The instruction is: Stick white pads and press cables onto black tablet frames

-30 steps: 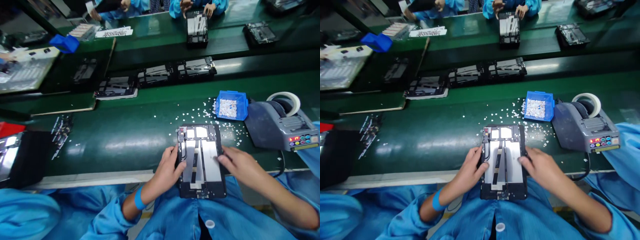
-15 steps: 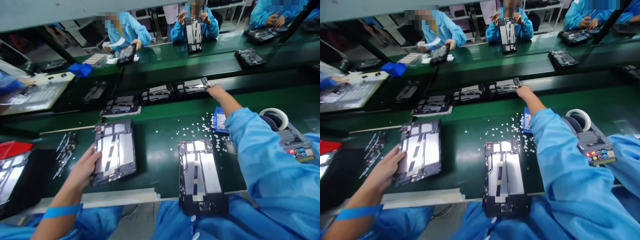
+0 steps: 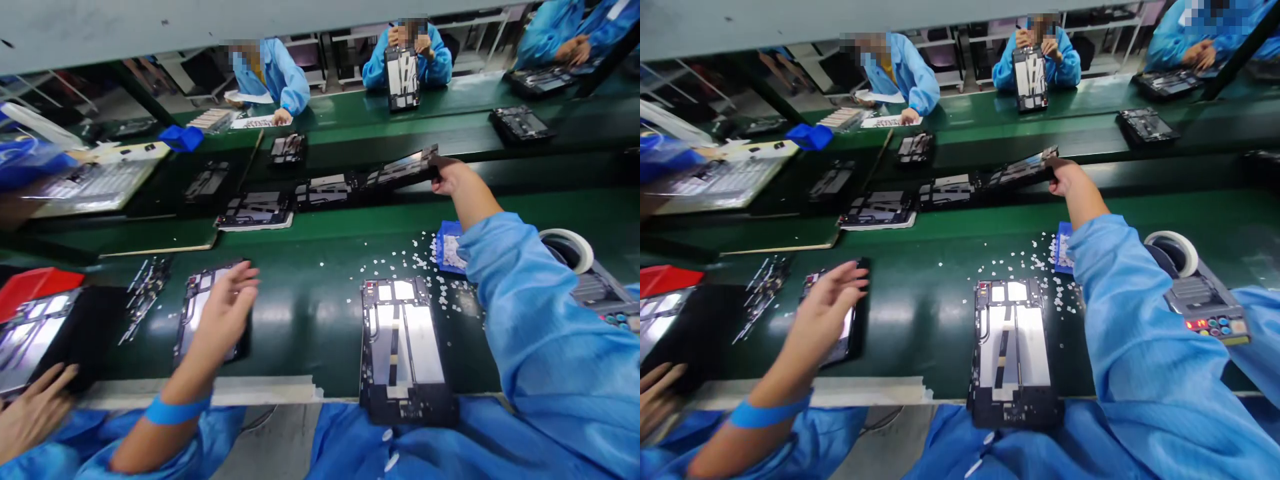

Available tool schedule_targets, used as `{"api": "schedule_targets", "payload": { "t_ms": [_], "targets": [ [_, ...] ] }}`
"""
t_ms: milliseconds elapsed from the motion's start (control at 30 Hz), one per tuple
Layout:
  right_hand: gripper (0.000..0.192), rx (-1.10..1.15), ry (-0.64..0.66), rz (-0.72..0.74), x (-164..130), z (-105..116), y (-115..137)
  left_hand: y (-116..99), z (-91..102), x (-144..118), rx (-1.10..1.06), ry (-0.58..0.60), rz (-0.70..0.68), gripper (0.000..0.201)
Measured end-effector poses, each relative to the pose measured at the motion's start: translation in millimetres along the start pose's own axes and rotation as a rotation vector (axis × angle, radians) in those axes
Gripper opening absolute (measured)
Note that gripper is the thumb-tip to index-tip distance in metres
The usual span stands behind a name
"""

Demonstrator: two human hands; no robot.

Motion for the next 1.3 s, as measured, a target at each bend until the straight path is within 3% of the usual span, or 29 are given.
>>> {"api": "schedule_targets", "payload": {
  "t_ms": [67, 133, 200, 267, 400, 433, 533, 633, 800, 967, 1067, 1233, 1300],
  "targets": [
    [0.034, 0.051, 0.008, -0.157, -18.3, 3.8, 11.1, -29.3, -53.7, -2.0, -0.308, 0.187, 0.038, 0.059],
    [0.027, 0.144, 0.010, -0.271, -61.9, -0.6, 25.3, -57.5, -102.3, -3.5, -0.592, 0.377, 0.091, 0.061],
    [0.016, 0.344, 0.015, -0.304, -129.8, -10.6, 40.8, -84.5, -139.2, -6.2, -0.800, 0.488, 0.084, 0.063],
    [0.028, 0.560, 0.066, -0.241, -211.8, -19.0, 54.5, -105.8, -162.1, -13.0, -0.917, 0.516, 0.027, 0.061],
    [0.057, 0.673, 0.304, -0.295, -360.8, -5.2, 53.2, -113.8, -168.7, -40.8, -0.897, 0.448, -0.061, 0.052],
    [0.061, 0.701, 0.415, -0.339, -387.3, 4.1, 47.1, -109.1, -165.1, -48.8, -0.856, 0.482, -0.058, 0.051],
    [0.074, 0.779, 0.406, -0.452, -434.4, 38.6, 23.6, -89.3, -152.8, -66.6, -0.652, 0.700, -0.039, 0.046],
    [0.070, 0.643, 0.496, -0.545, -449.3, 52.6, 7.2, -69.6, -148.0, -71.0, -0.384, 0.794, -0.060, 0.039],
    [0.058, 0.206, 0.549, -0.518, -441.1, 45.7, -6.8, -44.1, -154.6, -77.2, 0.177, 0.594, -0.089, 0.037],
    [0.046, 0.004, 0.539, -0.476, -419.3, 44.9, -13.8, -39.8, -160.2, -104.3, 0.353, 0.721, -0.172, 0.035],
    [0.041, -0.095, 0.587, -0.450, -402.5, 47.3, -12.3, -41.3, -154.7, -101.6, 0.492, 0.731, -0.207, 0.044],
    [0.037, -0.238, 0.437, -0.319, -362.7, 50.0, -0.1, -47.7, -142.7, -49.1, 0.666, 0.321, -0.416, 0.028],
    [0.032, -0.268, 0.418, -0.242, -347.4, 43.8, 10.7, -52.8, -148.5, -32.4, 0.718, 0.255, -0.528, 0.027]
  ]
}}
Point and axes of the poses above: each hand's wrist, its own x-axis towards the middle knuckle, its own z-axis out of the back of the hand, y = z × x, the point moved 2 cm from there along x, towards the middle knuckle, and after that the axes turned 8 degrees about y, right-handed, at the moved point
